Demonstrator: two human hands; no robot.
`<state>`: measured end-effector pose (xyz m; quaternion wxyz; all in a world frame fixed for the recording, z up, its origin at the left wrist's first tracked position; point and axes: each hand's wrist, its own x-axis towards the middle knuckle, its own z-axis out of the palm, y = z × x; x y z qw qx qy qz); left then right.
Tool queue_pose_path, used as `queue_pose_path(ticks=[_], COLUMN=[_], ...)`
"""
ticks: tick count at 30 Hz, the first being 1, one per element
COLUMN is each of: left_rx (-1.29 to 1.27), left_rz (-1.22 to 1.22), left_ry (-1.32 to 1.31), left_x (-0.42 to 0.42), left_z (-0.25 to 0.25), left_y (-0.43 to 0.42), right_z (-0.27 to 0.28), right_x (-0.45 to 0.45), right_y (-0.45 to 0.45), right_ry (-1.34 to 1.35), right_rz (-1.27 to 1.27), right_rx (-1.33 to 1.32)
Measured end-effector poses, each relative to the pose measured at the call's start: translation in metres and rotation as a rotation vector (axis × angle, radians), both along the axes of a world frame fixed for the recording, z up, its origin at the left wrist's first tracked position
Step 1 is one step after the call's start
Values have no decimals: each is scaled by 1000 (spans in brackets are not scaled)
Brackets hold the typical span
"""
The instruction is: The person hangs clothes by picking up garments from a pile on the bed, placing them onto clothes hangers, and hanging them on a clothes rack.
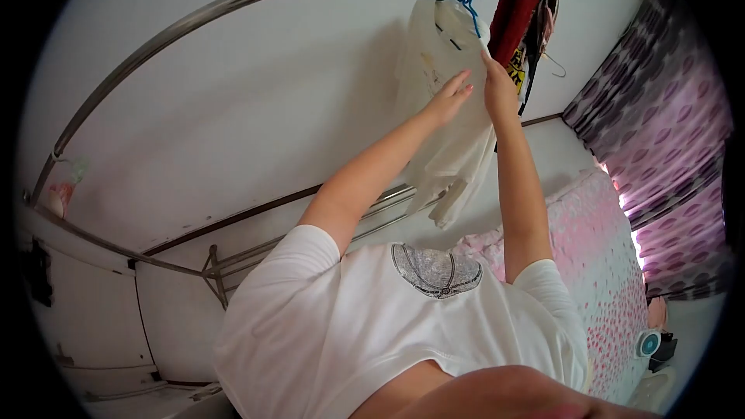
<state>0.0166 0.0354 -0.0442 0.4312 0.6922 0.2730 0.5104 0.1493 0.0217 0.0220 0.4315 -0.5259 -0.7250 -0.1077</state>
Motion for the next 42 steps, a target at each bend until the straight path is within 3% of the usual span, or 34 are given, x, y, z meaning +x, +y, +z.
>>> queue_pose_path(ticks=[2,6,12,20,25,30,33,37,42], left_rx=[98,-60,-186,-205,28,134,151,347,621], left_rz=[51,-89,-161,-108,133,391,293,105,-60], left_ry=[28,15,-95,-237,100,600,762,986,1190], left_x=[6,0,-16,6,24,40,48,50,61], left_z=[-3,14,-1,-16,-84,-159,-213,-247,-258], left_y=[3,-17,-10,-38,-53,-114,-154,-203,-245], right_z=[-9,-9,-15,-61,-120,-210,-264,-304,-323], right_x=[4,-5,-10,-2,0,12,24,39,70], right_y=[10,11,18,-22,-74,-129,-183,-265,-359], right_ry=[-24,20,36,16,-22,-105,-141,-132,-164], right_rz=[1,-110,-210,-139,-163,-372,-496,-621,-812], right_rx=[101,90,92,180,136,-74,-271,-401,-555])
